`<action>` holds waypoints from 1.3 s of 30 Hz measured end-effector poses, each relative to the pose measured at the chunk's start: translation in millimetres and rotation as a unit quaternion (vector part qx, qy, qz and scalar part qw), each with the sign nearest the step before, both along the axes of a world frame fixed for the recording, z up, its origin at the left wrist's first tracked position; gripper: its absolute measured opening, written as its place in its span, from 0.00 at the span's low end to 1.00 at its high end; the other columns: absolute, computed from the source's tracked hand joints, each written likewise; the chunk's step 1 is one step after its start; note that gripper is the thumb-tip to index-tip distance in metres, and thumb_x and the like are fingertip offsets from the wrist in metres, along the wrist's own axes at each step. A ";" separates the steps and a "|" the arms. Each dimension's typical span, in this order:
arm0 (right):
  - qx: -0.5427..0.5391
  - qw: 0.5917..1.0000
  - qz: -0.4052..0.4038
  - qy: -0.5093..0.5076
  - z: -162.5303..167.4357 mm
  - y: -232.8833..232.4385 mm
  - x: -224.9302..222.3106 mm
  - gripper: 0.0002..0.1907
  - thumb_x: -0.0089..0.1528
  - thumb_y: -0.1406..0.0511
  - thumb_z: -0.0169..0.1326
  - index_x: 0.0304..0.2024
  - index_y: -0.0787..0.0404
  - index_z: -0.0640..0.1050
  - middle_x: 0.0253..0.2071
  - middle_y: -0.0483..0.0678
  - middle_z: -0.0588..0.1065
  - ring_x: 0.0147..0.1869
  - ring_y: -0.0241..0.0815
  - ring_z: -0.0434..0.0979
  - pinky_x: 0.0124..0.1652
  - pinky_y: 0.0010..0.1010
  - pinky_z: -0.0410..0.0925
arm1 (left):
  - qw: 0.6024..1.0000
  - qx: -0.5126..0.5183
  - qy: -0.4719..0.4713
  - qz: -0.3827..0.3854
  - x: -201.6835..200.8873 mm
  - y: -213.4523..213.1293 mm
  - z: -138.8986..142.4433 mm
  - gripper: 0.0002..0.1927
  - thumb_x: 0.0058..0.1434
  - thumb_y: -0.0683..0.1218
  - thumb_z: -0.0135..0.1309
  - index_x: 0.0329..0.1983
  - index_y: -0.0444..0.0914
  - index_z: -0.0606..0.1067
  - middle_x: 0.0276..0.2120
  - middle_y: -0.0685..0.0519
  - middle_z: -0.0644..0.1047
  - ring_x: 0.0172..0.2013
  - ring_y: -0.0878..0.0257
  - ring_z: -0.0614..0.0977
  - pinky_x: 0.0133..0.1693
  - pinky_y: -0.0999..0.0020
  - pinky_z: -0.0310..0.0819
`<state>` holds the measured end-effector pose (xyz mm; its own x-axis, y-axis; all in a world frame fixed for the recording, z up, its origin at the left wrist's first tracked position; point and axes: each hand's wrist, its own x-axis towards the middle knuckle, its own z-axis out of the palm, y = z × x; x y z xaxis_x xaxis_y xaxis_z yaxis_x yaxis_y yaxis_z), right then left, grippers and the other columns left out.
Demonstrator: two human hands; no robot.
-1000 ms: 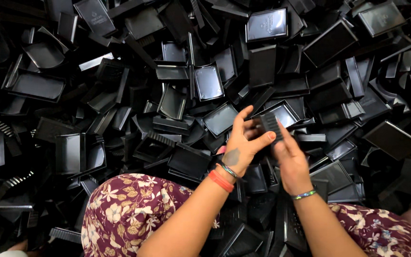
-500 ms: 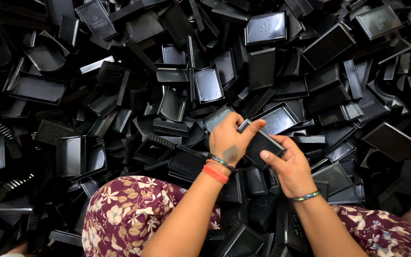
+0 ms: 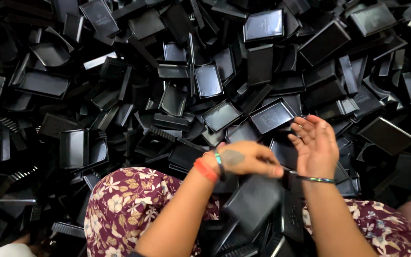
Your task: The person sits on the floor and repeatedly picks up small black plastic components from a large pile, opens and closes them, and places them back down. The task involves handling many identical parts by hand without tools.
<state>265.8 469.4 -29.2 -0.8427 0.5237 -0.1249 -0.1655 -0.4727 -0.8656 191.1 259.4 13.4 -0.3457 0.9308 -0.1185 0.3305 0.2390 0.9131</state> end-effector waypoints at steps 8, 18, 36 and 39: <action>0.009 0.999 0.032 -0.011 -26.7 6.1 -2.2 0.07 0.70 0.67 0.50 0.49 0.63 0.74 0.46 0.52 0.79 0.47 0.43 0.80 0.48 0.35 0.73 | 0.794 -0.238 0.343 0.442 -114.8 -17.0 -15.4 0.27 0.52 0.57 0.65 0.54 0.45 0.75 0.53 0.47 0.77 0.53 0.45 0.76 0.50 0.51 0.72; 0.697 0.706 -0.061 0.115 5.5 -27.0 1.5 0.42 0.53 0.66 0.65 0.67 0.67 0.63 0.63 0.64 0.68 0.62 0.62 0.71 0.57 0.49 0.67 | 0.850 -0.251 0.293 0.360 -71.2 -20.0 12.4 0.12 0.68 0.54 0.49 0.44 0.43 0.76 0.37 0.45 0.82 0.41 0.46 0.83 0.44 0.50 0.76; -0.149 0.948 0.272 -0.066 32.3 -41.5 17.1 0.31 0.61 0.58 0.55 0.66 0.52 0.69 0.65 0.53 0.70 0.63 0.54 0.72 0.56 0.48 0.66 | 0.733 -0.326 0.415 0.430 -34.9 -130.5 39.7 0.10 0.66 0.46 0.46 0.44 0.43 0.78 0.37 0.44 0.83 0.42 0.45 0.83 0.42 0.47 0.77; 0.257 0.932 0.253 0.023 34.9 -60.1 27.2 0.39 0.63 0.61 0.57 0.74 0.57 0.60 0.71 0.54 0.65 0.70 0.49 0.64 0.65 0.37 0.58 | 0.843 -0.120 0.297 0.432 -16.3 -74.3 51.6 0.18 0.61 0.48 0.51 0.55 0.46 0.77 0.36 0.43 0.84 0.36 0.44 0.84 0.38 0.51 0.77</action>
